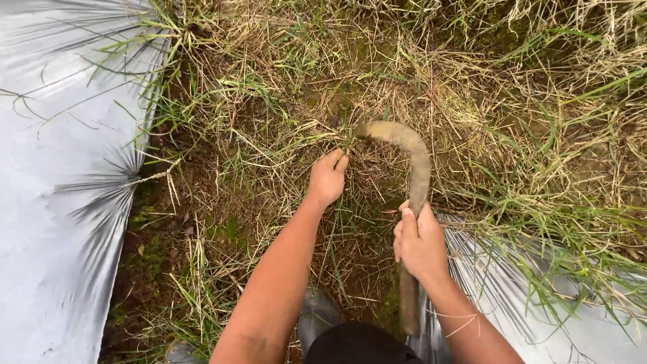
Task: The person uses a sickle to cut grass and weeds growing along the edge of a plastic mulch sheet in a field. They repeatedly pull up the cut vegetation by hand and clear the area around the plastic sheet.
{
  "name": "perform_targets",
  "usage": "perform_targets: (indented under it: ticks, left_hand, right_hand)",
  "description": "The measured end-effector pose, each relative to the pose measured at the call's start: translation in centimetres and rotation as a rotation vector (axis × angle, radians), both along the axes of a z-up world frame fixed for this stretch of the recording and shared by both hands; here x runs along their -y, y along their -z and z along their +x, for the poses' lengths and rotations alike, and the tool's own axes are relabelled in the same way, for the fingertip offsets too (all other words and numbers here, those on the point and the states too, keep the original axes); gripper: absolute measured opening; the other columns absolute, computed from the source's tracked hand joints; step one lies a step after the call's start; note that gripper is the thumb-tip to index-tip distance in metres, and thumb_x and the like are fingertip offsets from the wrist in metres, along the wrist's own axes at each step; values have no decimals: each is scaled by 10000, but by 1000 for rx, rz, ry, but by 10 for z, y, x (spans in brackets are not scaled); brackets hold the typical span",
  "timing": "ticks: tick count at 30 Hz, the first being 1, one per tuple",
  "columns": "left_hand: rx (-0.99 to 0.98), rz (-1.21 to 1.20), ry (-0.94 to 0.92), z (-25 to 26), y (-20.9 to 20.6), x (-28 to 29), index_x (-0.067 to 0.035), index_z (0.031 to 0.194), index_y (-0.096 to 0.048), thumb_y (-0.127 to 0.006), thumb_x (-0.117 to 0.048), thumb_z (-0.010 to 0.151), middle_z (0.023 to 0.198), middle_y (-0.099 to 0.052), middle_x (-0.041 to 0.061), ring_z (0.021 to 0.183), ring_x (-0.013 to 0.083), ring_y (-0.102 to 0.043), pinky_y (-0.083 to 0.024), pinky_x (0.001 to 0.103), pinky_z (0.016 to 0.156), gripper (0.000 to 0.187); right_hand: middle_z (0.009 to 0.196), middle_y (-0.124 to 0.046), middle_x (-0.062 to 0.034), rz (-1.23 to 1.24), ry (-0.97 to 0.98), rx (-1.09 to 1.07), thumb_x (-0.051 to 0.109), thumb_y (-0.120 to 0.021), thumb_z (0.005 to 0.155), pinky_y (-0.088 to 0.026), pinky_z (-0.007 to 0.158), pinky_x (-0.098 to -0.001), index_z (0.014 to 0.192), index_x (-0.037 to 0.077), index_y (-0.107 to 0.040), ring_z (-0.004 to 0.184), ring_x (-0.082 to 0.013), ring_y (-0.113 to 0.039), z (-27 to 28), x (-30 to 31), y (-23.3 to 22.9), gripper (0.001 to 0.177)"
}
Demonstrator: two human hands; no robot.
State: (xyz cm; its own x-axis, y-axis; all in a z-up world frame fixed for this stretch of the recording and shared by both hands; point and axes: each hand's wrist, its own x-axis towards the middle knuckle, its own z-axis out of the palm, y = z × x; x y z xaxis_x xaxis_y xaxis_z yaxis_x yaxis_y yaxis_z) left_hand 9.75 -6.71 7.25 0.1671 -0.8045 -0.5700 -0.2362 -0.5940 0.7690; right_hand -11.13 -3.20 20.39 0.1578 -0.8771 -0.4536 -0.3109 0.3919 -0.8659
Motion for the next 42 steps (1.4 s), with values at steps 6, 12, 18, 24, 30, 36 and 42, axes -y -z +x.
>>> perform_targets:
  ticks: [6, 12, 18, 24, 30, 36, 42]
  left_hand:
    - [-54, -7, -35, 0, -7, -2, 72, 1509, -423, -445, -232, 1116, 1554, -428, 274, 1488, 389, -351, -265, 523, 1262, 497]
    - [67, -143, -22, 1, 43, -20, -66, 837, -603, -473, -165, 1091, 755, -536, 37, 797, 179, -512, -456, 370, 781, 302]
    - [180, 123, -169, -32, -75, -20, 162, 1476, -384, -315, -307, 1133, 1504, -426, 376, 1455, 451, -392, -319, 566, 1218, 586]
    - [219, 276, -81, -40, -65, -5, -36, 1083, -591, -729, -461, 910, 966, -704, 206, 945, 341, -746, -623, 477, 716, 480]
    - [-48, 443, -288, -28, -56, 9, -62, 1462, -513, -471, -45, 1057, 1327, -648, 128, 506, 48, -423, -398, 196, 422, 407]
    - [123, 361, -140, -7, -60, -3, -55, 1579, -317, -476, -323, 1066, 1576, -435, 178, 407, 46, -345, -559, 263, 530, 601]
    - [178, 317, -162, -6, -34, -19, -104, 1540, -429, -474, -290, 1072, 1304, -693, 106, 440, 51, -363, -383, 243, 392, 505]
  right_hand:
    - [505, -488, -31, 86, -117, -61, 78, -320, 1053, -452, 310, -288, 1032, -2, -518, 310, -165, -515, -2, 3, 6, 215]
    - [519, -468, -69, -122, 85, -20, 81, -294, 1078, -474, 384, -306, 1117, 11, -437, 339, -191, -532, 5, -8, 3, 164]
    - [520, -459, -88, 134, 64, 49, 68, -323, 1066, -461, 289, -339, 1092, -8, -510, 294, -217, -505, -2, 9, -26, 204]
    - [532, -407, -121, 205, 67, 7, 76, -336, 1066, -446, 276, -384, 1089, -15, -509, 296, -246, -466, -18, 16, -29, 197]
    - [612, -476, -104, 344, -39, -176, 138, -355, 1099, -465, 397, -356, 1086, 49, -513, 403, -225, -489, -17, 20, -55, 181]
    - [573, -507, -86, 282, -128, -207, 202, -416, 1081, -406, 386, -338, 1058, 69, -576, 397, -202, -472, -23, 3, -48, 210]
    - [598, -565, -20, 274, -323, -346, 235, -409, 1062, -445, 462, -324, 1169, 159, -605, 476, -159, -539, -8, 1, -24, 236]
